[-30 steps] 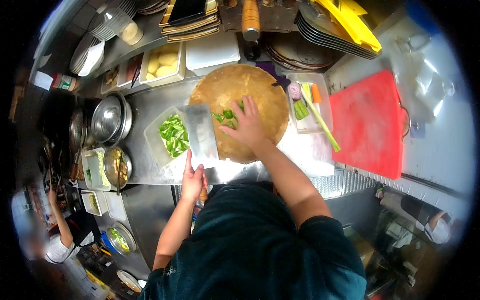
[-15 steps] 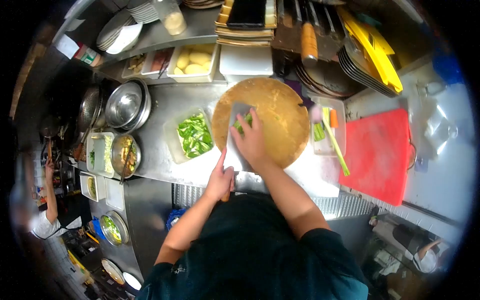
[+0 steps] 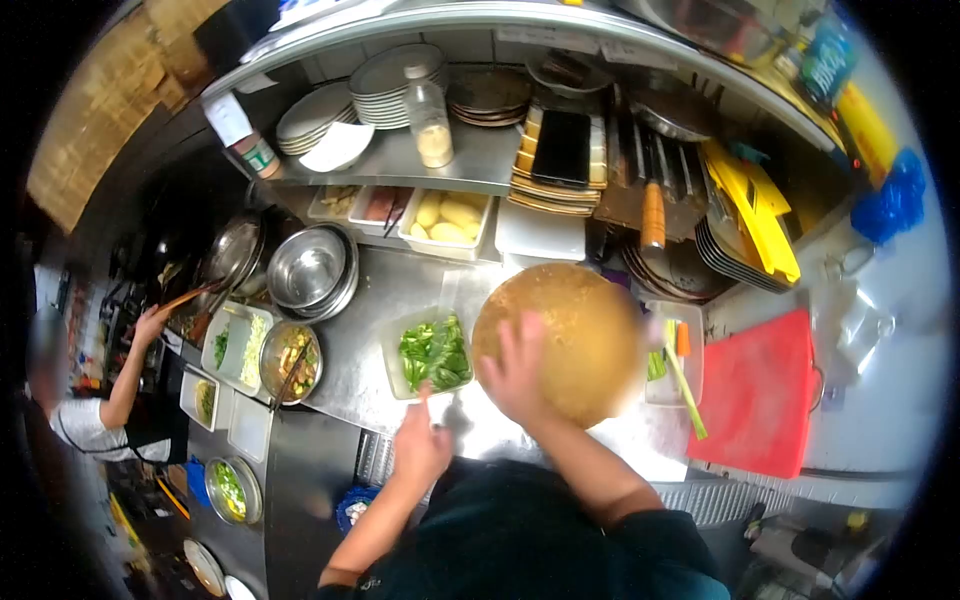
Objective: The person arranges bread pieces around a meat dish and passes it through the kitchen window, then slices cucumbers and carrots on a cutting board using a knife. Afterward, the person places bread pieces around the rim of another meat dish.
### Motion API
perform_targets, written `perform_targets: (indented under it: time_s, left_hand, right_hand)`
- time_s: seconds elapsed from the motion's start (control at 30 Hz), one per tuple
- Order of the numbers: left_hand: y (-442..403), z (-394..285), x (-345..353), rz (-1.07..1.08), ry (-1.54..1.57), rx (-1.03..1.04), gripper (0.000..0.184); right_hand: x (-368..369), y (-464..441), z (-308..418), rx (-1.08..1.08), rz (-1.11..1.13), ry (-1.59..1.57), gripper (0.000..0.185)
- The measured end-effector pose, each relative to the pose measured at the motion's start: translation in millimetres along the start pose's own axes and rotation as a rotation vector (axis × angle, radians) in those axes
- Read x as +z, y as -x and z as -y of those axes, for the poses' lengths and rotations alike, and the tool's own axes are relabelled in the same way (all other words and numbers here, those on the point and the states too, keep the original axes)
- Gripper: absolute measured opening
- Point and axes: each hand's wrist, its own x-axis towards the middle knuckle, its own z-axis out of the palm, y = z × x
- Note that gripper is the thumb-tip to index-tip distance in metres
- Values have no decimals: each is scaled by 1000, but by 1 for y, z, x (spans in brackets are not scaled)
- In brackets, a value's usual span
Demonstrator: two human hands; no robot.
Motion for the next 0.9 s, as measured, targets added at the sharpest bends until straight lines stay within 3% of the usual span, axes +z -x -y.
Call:
perform_targets:
  time_s: [0.07, 0.17, 0.27, 0.33, 0.37, 0.4, 0.43, 0.5, 0.57, 0.67, 0.77, 0.9]
  left_hand:
    - [-18, -16, 40, 84, 7, 151, 72]
    - [-50, -40, 115, 146, 1, 261, 66]
    - [-67, -60, 118, -19, -83, 334, 60]
    - [-75, -54, 83, -216, 87, 261, 57]
    - [-67, -18, 96, -377, -77, 127, 58]
    - [-67, -4, 72, -500, -26, 12, 65]
    - [-61, 24, 63, -477, -16, -228, 71]
    - [-49, 122, 89, -634, -243, -417, 66]
    - [-50, 189, 102, -285, 148, -703, 45]
    - [-49, 190, 89, -81, 398, -748, 29]
    - [-37, 212, 103, -176, 215, -596, 25]
    - [2, 204, 83, -210, 214, -551, 22]
  right_hand:
    - [-49, 17, -14, 263, 131, 46, 75]
    - [-91, 33, -43, 206, 146, 210, 70]
    - [-110, 61, -59, 221, 207, 321, 63]
    - [-120, 82, -67, 221, 270, 352, 64]
    - [-122, 92, -70, 221, 299, 363, 65]
    - [-123, 101, -71, 247, 313, 340, 64]
    - [-123, 111, -72, 236, 342, 348, 64]
    - [-120, 127, -74, 207, 405, 364, 64]
    - [-118, 138, -71, 150, 426, 340, 62]
    - [-117, 150, -66, 98, 467, 307, 60]
    - [-118, 155, -63, 109, 457, 303, 59]
    - [-122, 154, -56, 148, 440, 329, 58]
